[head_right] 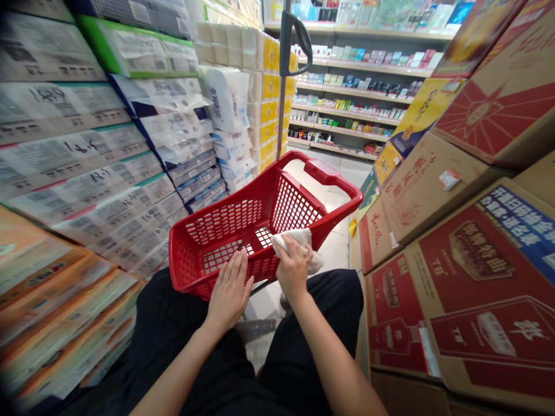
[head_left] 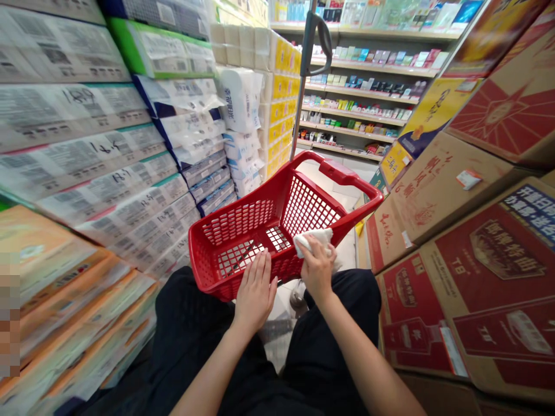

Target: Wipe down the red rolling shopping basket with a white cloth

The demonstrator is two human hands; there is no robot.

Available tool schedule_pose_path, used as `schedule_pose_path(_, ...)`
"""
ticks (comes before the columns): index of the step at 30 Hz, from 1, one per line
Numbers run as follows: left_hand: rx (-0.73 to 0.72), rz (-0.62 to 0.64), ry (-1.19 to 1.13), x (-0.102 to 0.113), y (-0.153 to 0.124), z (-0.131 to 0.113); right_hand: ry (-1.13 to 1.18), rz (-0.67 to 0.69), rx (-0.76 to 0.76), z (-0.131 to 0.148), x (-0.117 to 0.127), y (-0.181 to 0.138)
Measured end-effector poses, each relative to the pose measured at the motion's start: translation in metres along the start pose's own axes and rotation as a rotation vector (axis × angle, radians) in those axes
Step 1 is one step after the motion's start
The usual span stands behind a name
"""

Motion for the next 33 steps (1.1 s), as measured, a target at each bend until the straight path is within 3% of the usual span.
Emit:
schedule_pose_path(4, -0.007, 0.005, -0.006, 0.0, 0.001, 0.001, 0.107, 0.042, 0.073, 0.045, -0.018, -0.014)
schedule_pose_path(7, -0.014, -0.002, -0.009, 0.0, 0.001, 0.0, 0.102, 0.06, 0.145, 0.043, -0.016, -0.012)
schedule_pose_path(10, -0.015, -0.007, -0.005, 0.0, 0.002, 0.0, 0.047, 0.081, 0.198, 0.011, -0.001, -0.003)
schedule_pose_path(15, -0.014, -0.001, -0.006, 0.0, 0.002, -0.001, -0.125, 0.05, 0.094, -0.067, 0.035, 0.016)
schedule_pose_path(18, -0.008, -0.002, -0.01, 0.001, 0.003, -0.001, -0.175, -0.009, 0.013, -0.084, 0.042, 0.022)
schedule_pose_path(22, -0.003, 0.002, -0.01, 0.001, 0.002, -0.002, -0.127, -0.066, -0.087, -0.054, 0.024, 0.015)
schedule_pose_path(28, -0.013, 0.008, -0.001, 0.0, 0.001, -0.001, 0.044, 0.026, 0.046, 0.034, -0.015, -0.011)
schedule_pose_path(31, -0.017, 0.012, -0.002, 0.0, 0.002, 0.0, 0.072, 0.052, 0.11, 0.048, -0.02, -0.017)
schedule_pose_path(33, -0.014, 0.01, 0.0, 0.0, 0.002, 0.0, 0.064, 0.073, 0.179, 0.04, -0.017, -0.015)
Point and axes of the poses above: each hand's wrist, its own y-axis towards the middle knuckle, its own x-axis out of the back of the hand, z = x × y, the point moved 3 cm from there along y, towards the middle knuckle, and after that the axes turned 11 degrees about x, right-handed, at the moved point
